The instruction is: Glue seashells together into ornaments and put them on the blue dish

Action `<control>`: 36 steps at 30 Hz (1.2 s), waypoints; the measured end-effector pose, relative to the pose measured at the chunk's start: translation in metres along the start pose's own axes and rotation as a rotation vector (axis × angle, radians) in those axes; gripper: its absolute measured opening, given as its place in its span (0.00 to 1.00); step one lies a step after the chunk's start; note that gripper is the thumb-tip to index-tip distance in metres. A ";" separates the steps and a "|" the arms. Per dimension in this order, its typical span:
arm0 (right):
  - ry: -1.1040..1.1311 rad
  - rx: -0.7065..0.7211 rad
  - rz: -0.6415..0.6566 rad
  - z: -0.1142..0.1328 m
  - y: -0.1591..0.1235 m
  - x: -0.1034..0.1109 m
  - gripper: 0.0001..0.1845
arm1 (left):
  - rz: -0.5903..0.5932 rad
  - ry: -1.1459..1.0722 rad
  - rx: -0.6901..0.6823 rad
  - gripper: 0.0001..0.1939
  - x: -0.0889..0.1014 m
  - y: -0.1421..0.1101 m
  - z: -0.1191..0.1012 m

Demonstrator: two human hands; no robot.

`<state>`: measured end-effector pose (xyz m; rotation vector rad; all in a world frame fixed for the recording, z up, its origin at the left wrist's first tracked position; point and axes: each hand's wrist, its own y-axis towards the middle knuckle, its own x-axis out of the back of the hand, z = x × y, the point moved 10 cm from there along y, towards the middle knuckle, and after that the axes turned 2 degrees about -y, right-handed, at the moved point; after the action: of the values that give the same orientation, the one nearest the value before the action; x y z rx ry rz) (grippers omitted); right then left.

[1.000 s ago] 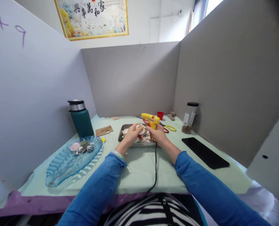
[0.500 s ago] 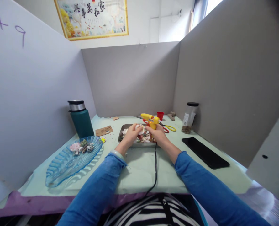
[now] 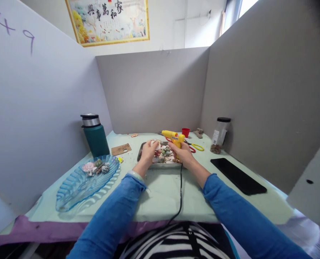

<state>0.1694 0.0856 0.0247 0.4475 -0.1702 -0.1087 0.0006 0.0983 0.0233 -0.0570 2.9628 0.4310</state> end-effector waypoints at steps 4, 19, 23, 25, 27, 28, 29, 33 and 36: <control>0.026 -0.006 0.105 0.003 -0.003 -0.009 0.21 | -0.018 0.016 -0.008 0.09 0.005 0.005 0.002; -0.080 0.068 0.182 0.016 -0.007 -0.017 0.17 | -0.164 0.108 -0.010 0.07 0.022 0.007 0.000; -0.134 0.080 0.190 0.018 -0.007 -0.017 0.18 | -0.163 0.135 -0.025 0.06 0.022 0.007 -0.001; -0.161 0.085 0.190 0.019 -0.007 -0.017 0.18 | -0.158 0.138 -0.028 0.06 0.021 0.007 -0.001; -0.175 0.089 0.189 0.019 -0.008 -0.017 0.18 | -0.149 0.131 -0.031 0.06 0.020 0.007 -0.001; -0.176 0.094 0.190 0.020 -0.008 -0.017 0.17 | -0.144 0.128 -0.032 0.05 0.020 0.007 -0.001; -0.176 0.098 0.191 0.021 -0.008 -0.017 0.17 | -0.140 0.126 -0.033 0.05 0.019 0.007 -0.001; -0.147 0.088 0.195 0.023 -0.009 -0.017 0.17 | -0.136 0.148 -0.043 0.05 0.019 0.009 0.001; -0.143 0.079 0.194 0.024 -0.010 -0.017 0.16 | -0.142 0.172 -0.053 0.05 0.020 0.010 0.001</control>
<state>0.1472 0.0688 0.0390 0.4998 -0.3582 0.0565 -0.0191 0.1074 0.0222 -0.3237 3.0872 0.5093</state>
